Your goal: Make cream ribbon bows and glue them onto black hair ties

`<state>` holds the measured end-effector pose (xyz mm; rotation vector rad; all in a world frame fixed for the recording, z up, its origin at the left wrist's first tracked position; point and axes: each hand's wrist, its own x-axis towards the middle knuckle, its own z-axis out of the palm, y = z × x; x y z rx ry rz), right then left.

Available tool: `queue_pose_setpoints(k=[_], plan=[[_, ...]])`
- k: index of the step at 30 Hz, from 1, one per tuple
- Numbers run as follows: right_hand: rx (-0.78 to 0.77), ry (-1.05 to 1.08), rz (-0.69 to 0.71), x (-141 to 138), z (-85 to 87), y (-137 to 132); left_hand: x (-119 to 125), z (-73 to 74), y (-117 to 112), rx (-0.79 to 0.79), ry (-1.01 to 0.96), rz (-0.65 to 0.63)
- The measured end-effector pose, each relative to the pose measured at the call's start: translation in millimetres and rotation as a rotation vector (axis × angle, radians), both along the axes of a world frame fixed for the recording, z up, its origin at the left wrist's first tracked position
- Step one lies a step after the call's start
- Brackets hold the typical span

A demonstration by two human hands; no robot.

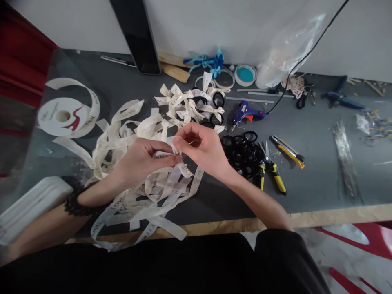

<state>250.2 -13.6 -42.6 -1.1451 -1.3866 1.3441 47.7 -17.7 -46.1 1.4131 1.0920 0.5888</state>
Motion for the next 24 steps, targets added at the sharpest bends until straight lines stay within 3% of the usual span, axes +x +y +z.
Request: queue_pose_setpoints(k=[5, 9, 12, 16, 19, 24], plan=[[0.073, -0.089, -0.045, 0.7, 4.0, -2.1, 4.8, -2.9, -3.2, -0.1, -0.031, 0.01], [0.036, -0.086, -0.034, 0.5, 3.7, -2.6, 10.2, -4.7, -10.0, -0.186, -0.112, 0.019], [0.051, -0.115, -0.04, 2.6, 1.8, -1.4, 12.0, -1.4, -13.2, -0.145, -0.106, 0.032], [0.021, -0.237, 0.064, 10.5, 4.9, 1.8, 10.2, 1.2, -9.4, 0.023, -0.045, 0.216], [0.008, -0.305, 0.114, 13.0, 9.4, 2.6, 8.4, -3.7, -3.9, 0.045, -0.099, 0.348], [0.025, -0.275, 0.026, 8.0, 7.2, 2.7, 7.6, -12.4, -1.0, -0.008, -0.264, 0.378]])
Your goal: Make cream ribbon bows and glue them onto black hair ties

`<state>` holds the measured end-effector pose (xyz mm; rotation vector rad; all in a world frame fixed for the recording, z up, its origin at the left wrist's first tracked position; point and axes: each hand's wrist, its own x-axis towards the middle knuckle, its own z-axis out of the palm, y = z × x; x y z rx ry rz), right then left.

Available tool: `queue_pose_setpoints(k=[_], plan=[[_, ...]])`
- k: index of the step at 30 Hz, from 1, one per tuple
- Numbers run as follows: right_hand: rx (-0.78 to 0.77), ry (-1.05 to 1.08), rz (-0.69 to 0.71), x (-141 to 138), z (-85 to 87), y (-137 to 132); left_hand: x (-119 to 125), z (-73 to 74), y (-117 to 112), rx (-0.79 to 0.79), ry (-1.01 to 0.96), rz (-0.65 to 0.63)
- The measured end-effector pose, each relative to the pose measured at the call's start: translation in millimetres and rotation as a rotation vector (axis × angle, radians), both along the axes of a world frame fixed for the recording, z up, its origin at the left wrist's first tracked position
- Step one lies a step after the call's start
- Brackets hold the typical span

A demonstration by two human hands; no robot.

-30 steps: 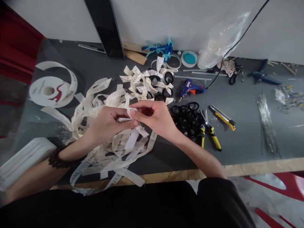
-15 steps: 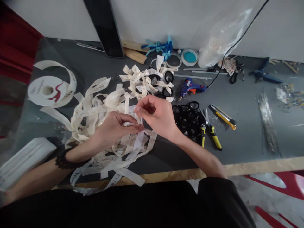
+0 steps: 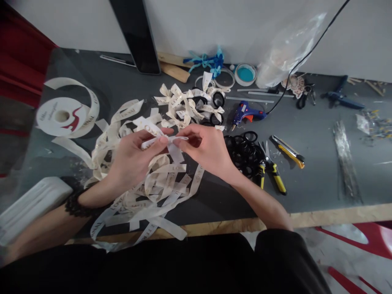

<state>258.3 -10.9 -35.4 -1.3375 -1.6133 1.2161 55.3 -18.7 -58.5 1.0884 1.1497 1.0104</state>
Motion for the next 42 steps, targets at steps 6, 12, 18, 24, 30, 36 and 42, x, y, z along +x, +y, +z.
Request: queue_pose_setpoints(k=[6, 12, 18, 24, 30, 36, 42], plan=[[-0.022, 0.04, 0.038, 4.3, -0.8, 1.1, 1.4, 2.5, -1.5, -0.06, 0.032, -0.001], [-0.034, 0.039, 0.063, 10.1, 5.5, 3.2, 4.6, 5.3, -3.7, -0.138, -0.054, 0.037], [-0.092, 0.077, 0.063, 14.5, 14.3, 7.2, 1.9, 8.3, -2.8, -0.091, -0.075, 0.023], [-0.101, 0.03, 0.064, 21.1, 16.2, 11.2, -2.5, 7.3, -2.3, -0.09, -0.1, -0.014], [0.139, -0.246, 0.19, 24.6, 17.4, 11.8, -5.7, -1.8, 2.0, -0.129, 0.066, -0.213], [0.101, -0.17, 0.238, 8.1, 11.4, 3.3, -6.0, 4.8, 0.8, -0.073, 0.223, -0.441], [-0.169, 0.105, 0.177, -0.7, 3.2, -0.3, -3.8, 5.7, -3.9, -0.098, 0.18, -0.49]])
